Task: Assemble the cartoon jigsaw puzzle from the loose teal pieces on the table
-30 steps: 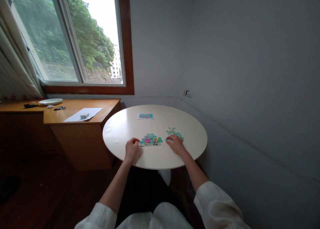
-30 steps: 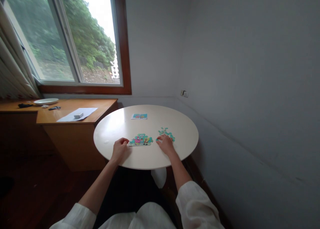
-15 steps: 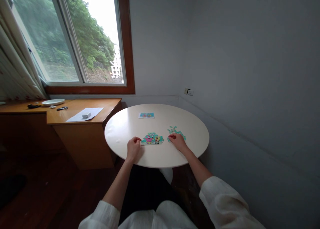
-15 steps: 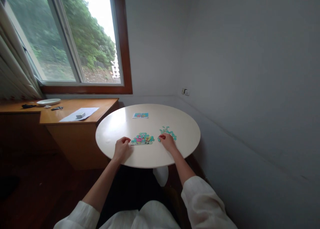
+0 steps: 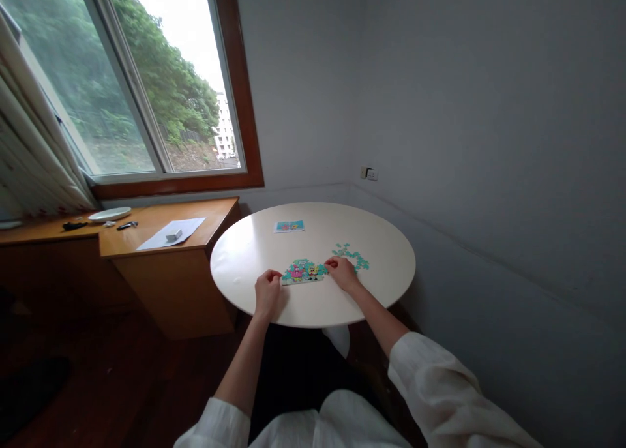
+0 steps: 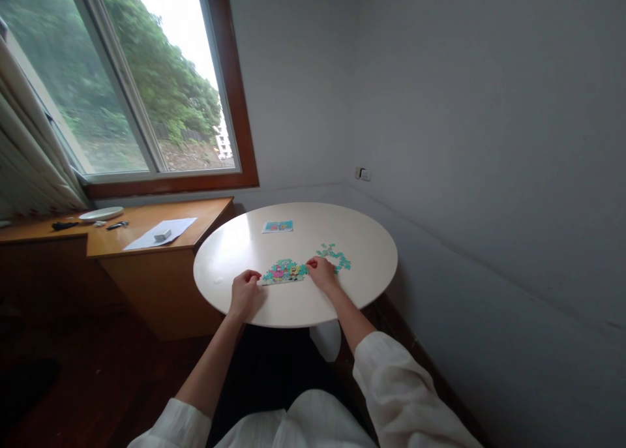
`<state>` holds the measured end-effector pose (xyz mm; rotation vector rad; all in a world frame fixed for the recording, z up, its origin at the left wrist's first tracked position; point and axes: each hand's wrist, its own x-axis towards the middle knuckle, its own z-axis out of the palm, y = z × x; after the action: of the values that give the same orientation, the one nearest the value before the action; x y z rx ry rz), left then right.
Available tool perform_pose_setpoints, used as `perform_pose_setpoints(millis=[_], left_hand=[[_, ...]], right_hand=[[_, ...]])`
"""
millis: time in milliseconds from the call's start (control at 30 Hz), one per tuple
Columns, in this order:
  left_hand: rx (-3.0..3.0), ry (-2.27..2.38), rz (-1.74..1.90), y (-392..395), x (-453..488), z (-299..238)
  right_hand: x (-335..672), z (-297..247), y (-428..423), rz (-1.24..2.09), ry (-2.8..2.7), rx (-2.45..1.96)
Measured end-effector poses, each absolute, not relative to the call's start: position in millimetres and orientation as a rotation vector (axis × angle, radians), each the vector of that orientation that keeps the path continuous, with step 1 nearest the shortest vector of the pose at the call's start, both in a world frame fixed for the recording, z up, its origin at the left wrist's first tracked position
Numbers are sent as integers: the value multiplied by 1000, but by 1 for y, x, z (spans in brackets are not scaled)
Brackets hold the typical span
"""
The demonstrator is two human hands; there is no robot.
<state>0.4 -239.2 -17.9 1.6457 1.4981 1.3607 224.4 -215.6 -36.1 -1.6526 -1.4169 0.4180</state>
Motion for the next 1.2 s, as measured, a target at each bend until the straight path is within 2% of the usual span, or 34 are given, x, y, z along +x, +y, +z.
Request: perform_pose_setpoints(millis=[1200], left_hand=[[1661, 1521, 1335, -241, 2, -14]], right_hand=[[221, -29, -226, 249, -1481, -1795]])
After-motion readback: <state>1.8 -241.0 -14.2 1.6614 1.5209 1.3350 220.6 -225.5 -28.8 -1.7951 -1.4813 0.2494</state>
